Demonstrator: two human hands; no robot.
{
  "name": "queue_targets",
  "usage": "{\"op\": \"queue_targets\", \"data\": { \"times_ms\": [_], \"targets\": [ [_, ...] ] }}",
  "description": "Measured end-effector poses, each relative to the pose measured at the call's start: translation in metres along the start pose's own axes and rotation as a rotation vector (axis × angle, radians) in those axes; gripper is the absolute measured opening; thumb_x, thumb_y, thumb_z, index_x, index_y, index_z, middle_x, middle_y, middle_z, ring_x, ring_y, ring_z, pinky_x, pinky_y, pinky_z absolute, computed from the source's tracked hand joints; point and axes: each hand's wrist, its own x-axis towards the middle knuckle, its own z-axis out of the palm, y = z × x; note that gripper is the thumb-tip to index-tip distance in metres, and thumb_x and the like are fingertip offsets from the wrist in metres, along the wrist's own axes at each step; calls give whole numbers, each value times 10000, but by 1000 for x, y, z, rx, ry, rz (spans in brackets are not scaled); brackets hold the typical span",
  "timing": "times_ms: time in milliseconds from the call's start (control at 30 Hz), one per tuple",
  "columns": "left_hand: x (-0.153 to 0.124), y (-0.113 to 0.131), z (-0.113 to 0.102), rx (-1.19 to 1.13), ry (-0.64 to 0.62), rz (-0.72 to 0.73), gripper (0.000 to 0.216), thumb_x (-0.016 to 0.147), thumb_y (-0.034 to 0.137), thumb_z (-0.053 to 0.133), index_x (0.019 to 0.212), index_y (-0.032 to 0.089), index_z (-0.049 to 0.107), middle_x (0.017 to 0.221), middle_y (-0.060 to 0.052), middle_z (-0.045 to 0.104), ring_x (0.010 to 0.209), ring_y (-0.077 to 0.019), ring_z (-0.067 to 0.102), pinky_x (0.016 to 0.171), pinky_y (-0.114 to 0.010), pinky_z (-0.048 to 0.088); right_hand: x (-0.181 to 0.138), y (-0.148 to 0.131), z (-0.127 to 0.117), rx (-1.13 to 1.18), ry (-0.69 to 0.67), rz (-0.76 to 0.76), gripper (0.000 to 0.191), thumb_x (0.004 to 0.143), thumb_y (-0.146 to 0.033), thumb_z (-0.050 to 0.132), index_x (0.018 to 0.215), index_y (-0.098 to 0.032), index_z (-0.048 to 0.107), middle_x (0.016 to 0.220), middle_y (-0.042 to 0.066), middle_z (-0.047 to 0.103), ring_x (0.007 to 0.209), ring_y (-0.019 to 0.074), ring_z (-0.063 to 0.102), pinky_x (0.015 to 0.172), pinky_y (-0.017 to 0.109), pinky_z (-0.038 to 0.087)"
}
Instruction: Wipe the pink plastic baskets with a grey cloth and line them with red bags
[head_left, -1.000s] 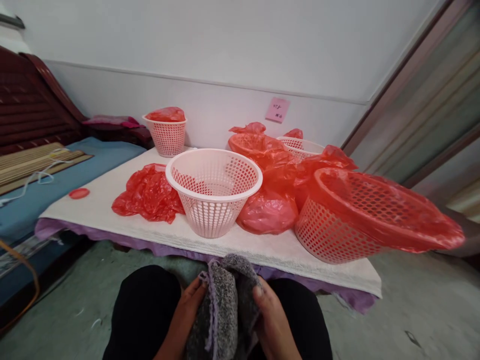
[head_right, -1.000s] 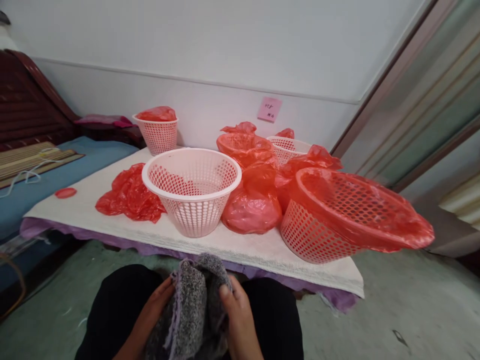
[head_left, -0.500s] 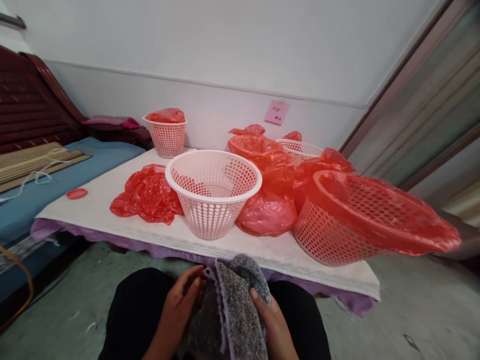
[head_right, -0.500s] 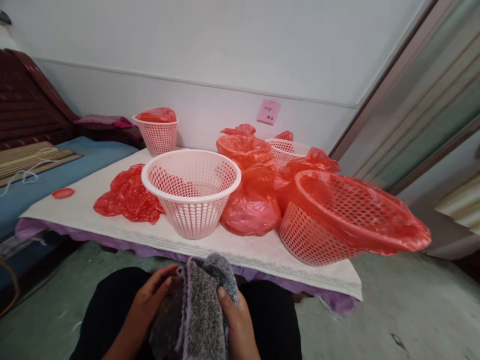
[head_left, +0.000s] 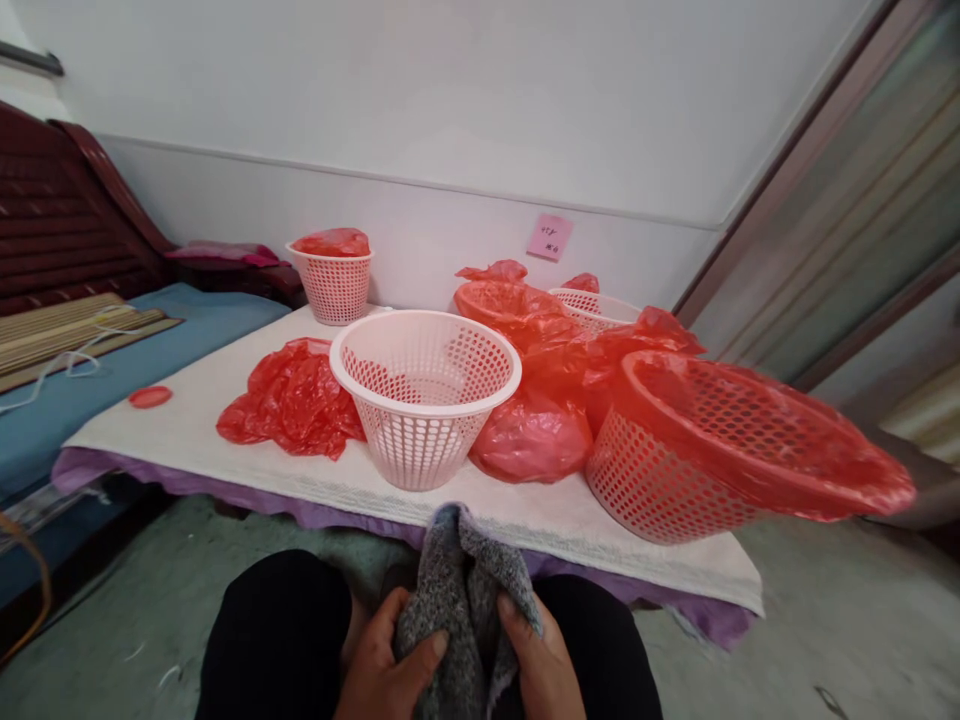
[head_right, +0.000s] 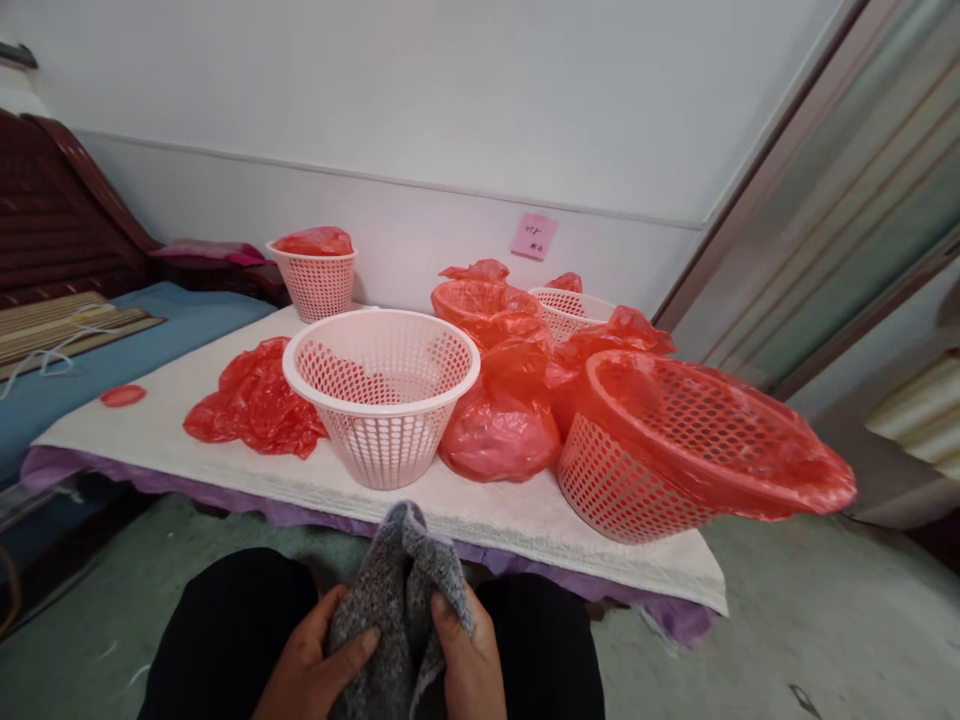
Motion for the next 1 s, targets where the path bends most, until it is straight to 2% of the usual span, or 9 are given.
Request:
{"op": "queue_targets", "data": {
  "times_ms": [67,133,300,367,467,600,767,933,1000],
  "targets": [
    [5,3,-12,32,67,-30,595,656,499,784,1107,148,618,1041,-99,722,977,-297,658,838,-350,518,3,-4,-8,84,58,29,404,690,-463,798,1026,-244,748,950,62,768,970,301,693,893,452,525],
    [10,11,-25,58,83,-17,581,694,497,762,1136,157,601,1075,-90,713,1013,-290,646,868,-350,506,6,-11,-16,190,119,13,398,684,-443,805,1040,-278,739,976,50,769,968,294,699,897,462,526],
    [14,27,-44,76,62,100,321,752,489,711,795,198,582,691,32,620,655,-162,560,606,-251,464,12,-38,-27,367,227,-88,355,610,-368,830,946,-276,764,1021,46,766,993,294,696,949,475,509],
    [14,25,-45,120,3,104,324,752,486,702,742,199,551,683,26,608,637,-159,535,579,-249,442,11,-51,-25,377,196,-101,292,605,-378,807,870,-258,777,975,60,773,1013,301,690,962,476,503],
    [16,21,-47,248,-39,148,304,786,473,652,709,203,537,786,-15,654,744,-197,582,660,-275,460,5,-69,-16,346,84,-120,227,613,-415,781,761,-243,777,881,79,779,1070,312,669,984,474,492],
    [30,29,-62,295,208,339,263,773,422,659,701,215,513,1090,-44,672,1040,-239,592,874,-297,421,-5,-87,-5,350,58,-111,144,630,-325,787,748,-245,769,723,35,768,1066,283,675,1002,443,486],
    [41,69,-83,164,322,438,264,722,410,703,813,240,522,911,10,671,836,-183,608,753,-266,450,-8,-93,-8,371,97,-123,321,642,-338,783,947,-243,761,804,27,778,994,269,705,977,429,504],
    [42,98,-96,479,456,716,248,791,422,635,954,235,649,940,-5,630,884,-186,573,810,-279,418,-26,-93,-37,173,207,-176,437,576,-292,846,1001,-284,743,991,43,768,970,287,703,856,399,563],
    [45,99,-99,581,482,802,231,807,418,631,942,236,672,958,-8,614,890,-185,556,824,-285,398,-35,-93,-52,6,131,-225,371,557,-327,860,911,-293,757,938,56,769,869,289,715,741,370,582]
  ]
}}
